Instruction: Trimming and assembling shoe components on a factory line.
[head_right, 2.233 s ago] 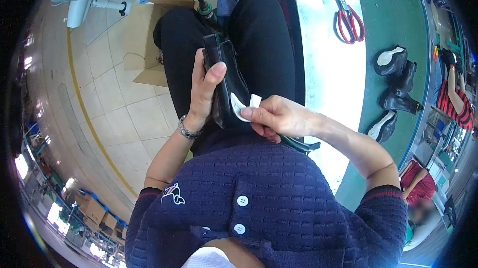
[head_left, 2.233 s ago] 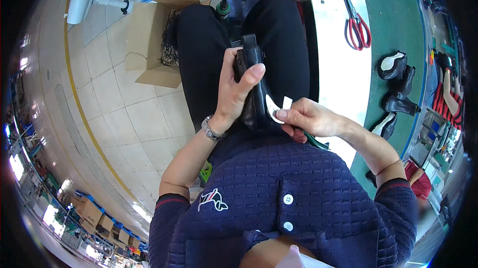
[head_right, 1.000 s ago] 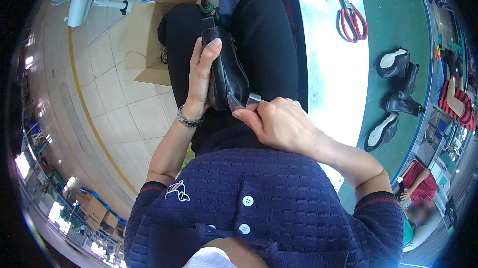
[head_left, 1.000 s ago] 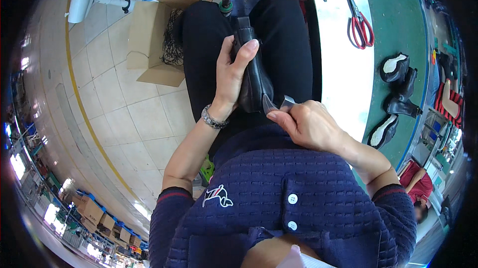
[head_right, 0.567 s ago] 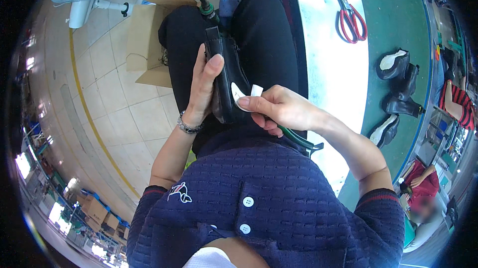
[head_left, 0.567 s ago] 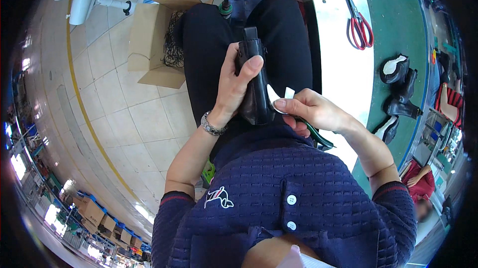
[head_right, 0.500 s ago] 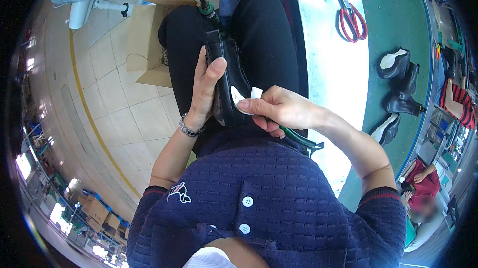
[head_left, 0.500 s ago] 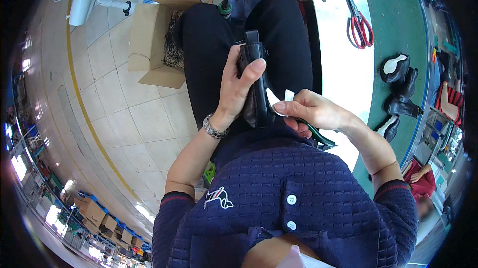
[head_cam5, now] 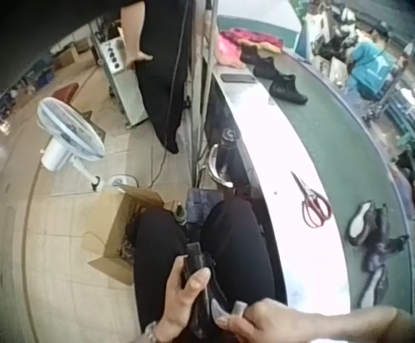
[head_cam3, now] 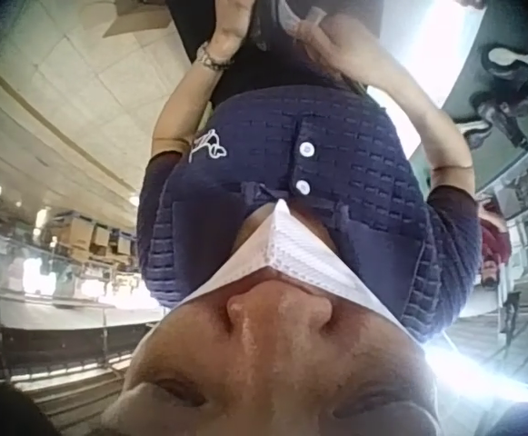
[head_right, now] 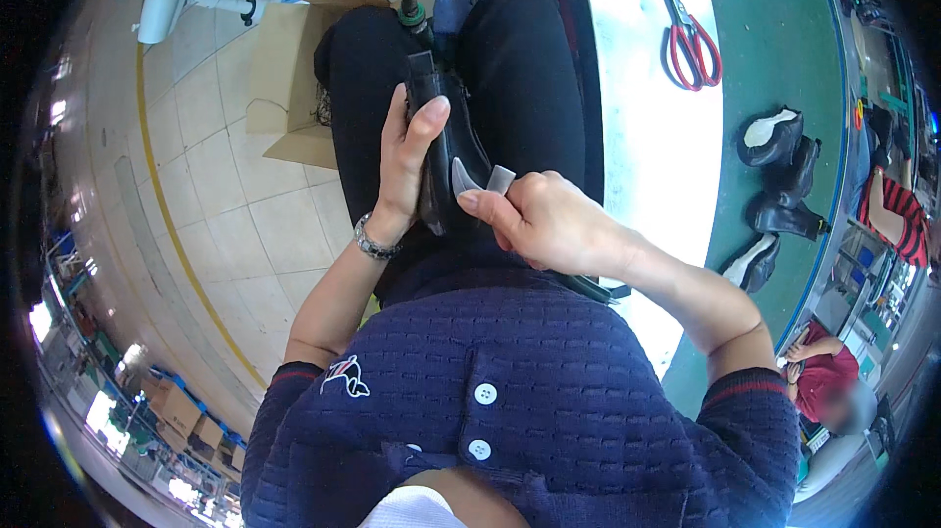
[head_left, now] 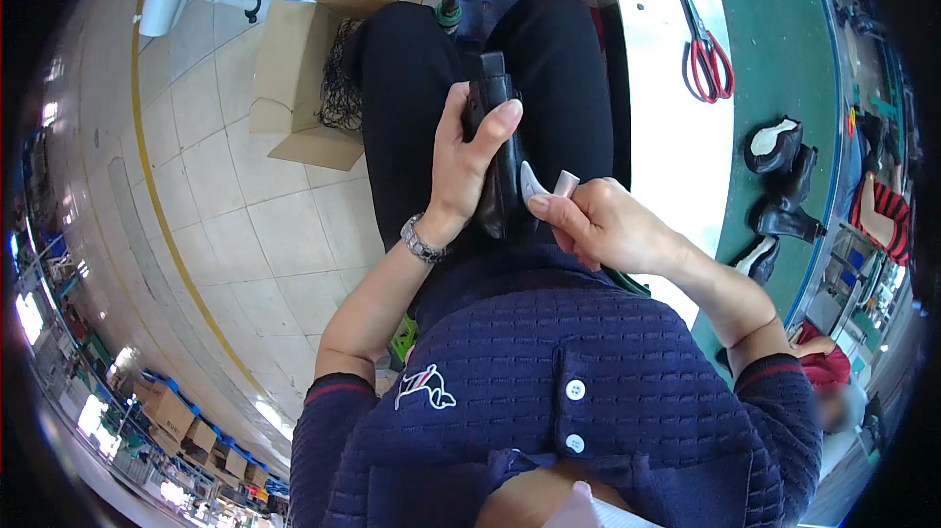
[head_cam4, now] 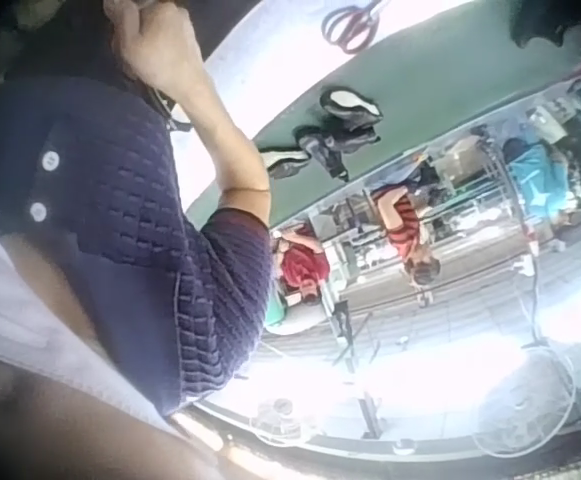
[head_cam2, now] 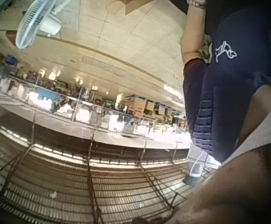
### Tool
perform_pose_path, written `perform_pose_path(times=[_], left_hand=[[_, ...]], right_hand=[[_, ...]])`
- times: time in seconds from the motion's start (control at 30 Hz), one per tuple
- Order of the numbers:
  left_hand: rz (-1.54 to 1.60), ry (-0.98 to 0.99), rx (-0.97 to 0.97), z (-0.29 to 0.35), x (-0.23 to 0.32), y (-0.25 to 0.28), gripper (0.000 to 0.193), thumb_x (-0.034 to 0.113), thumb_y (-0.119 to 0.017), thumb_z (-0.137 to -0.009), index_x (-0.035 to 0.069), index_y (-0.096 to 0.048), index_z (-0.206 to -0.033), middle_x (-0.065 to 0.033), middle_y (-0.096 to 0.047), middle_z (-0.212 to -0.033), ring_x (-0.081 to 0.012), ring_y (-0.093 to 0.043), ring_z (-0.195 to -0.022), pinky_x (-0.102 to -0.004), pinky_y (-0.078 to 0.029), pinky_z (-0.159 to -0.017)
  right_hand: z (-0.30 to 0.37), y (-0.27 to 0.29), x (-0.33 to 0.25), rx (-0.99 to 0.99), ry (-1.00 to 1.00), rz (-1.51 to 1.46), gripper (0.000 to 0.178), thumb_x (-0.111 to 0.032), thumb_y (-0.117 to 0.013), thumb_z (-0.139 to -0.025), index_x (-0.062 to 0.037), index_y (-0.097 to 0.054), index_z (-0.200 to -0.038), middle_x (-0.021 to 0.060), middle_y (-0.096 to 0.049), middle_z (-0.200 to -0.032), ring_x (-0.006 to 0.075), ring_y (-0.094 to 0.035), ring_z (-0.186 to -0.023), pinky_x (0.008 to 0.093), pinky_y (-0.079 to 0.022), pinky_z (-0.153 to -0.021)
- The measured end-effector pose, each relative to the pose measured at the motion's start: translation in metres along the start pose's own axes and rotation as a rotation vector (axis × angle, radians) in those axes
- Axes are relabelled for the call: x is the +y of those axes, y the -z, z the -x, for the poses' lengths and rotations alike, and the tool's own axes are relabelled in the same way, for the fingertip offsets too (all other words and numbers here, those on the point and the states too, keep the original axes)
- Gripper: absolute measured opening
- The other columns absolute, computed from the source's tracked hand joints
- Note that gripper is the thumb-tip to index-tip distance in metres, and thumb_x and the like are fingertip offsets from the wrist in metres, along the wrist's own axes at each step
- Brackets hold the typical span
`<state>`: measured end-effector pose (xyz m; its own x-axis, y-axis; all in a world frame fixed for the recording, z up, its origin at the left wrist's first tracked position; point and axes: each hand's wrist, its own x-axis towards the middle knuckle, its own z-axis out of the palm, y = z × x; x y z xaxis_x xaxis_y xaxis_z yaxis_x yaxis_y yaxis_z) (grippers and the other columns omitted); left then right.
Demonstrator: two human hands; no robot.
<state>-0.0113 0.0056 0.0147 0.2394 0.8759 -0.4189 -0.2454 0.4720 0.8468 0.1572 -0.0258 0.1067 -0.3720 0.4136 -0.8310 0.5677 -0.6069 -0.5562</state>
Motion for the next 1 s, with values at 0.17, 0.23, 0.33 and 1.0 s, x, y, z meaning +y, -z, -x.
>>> perform_pose_path(times=[0.17,0.23,0.33,1.0], left_hand=[[-0.039,-0.033,-0.107,-0.011,0.001,0.005,0.062,0.049,-0.070,-0.084,0.008,-0.048,-0.125,-0.0019,-0.055,-0.094,-0.0085,-0.053,-0.084,-0.0236,-0.046,-0.076],[0.086,0.009,-0.132,-0.011,-0.011,0.009,0.069,0.055,-0.065,-0.085,0.009,-0.043,-0.132,-0.0032,-0.056,-0.099,-0.0093,-0.054,-0.089,-0.0239,-0.046,-0.079],[0.170,0.092,-0.179,-0.016,-0.027,0.019,0.082,0.073,-0.041,-0.087,0.007,-0.046,-0.137,-0.0049,-0.061,-0.099,-0.0114,-0.060,-0.091,-0.0245,-0.048,-0.084],[-0.017,-0.077,-0.572,-0.041,0.068,-0.049,0.083,0.069,-0.007,-0.094,0.006,-0.059,-0.083,0.0009,-0.059,-0.075,-0.0073,-0.053,-0.068,-0.0209,-0.044,-0.068]], right_hand=[[0.007,-0.007,0.005,0.172,0.132,0.196,0.063,-0.048,-0.049,-0.097,0.0000,-0.062,-0.059,0.0092,-0.058,-0.050,0.0201,-0.060,-0.046,0.0316,-0.048,-0.049],[0.015,-0.005,0.013,0.145,0.184,0.310,0.060,-0.048,-0.049,-0.097,-0.0006,-0.065,-0.063,0.0106,-0.059,-0.053,0.0213,-0.061,-0.047,0.0322,-0.048,-0.048],[0.027,-0.004,0.017,0.102,0.267,0.461,0.049,-0.046,-0.052,-0.096,-0.0044,-0.073,-0.080,0.0133,-0.064,-0.060,0.0240,-0.063,-0.050,0.0334,-0.049,-0.050],[0.007,0.049,0.218,1.110,-0.155,0.521,0.035,-0.016,-0.067,-0.083,-0.0005,-0.053,-0.112,0.0211,-0.063,-0.096,0.0388,-0.062,-0.088,0.0462,-0.049,-0.077]])
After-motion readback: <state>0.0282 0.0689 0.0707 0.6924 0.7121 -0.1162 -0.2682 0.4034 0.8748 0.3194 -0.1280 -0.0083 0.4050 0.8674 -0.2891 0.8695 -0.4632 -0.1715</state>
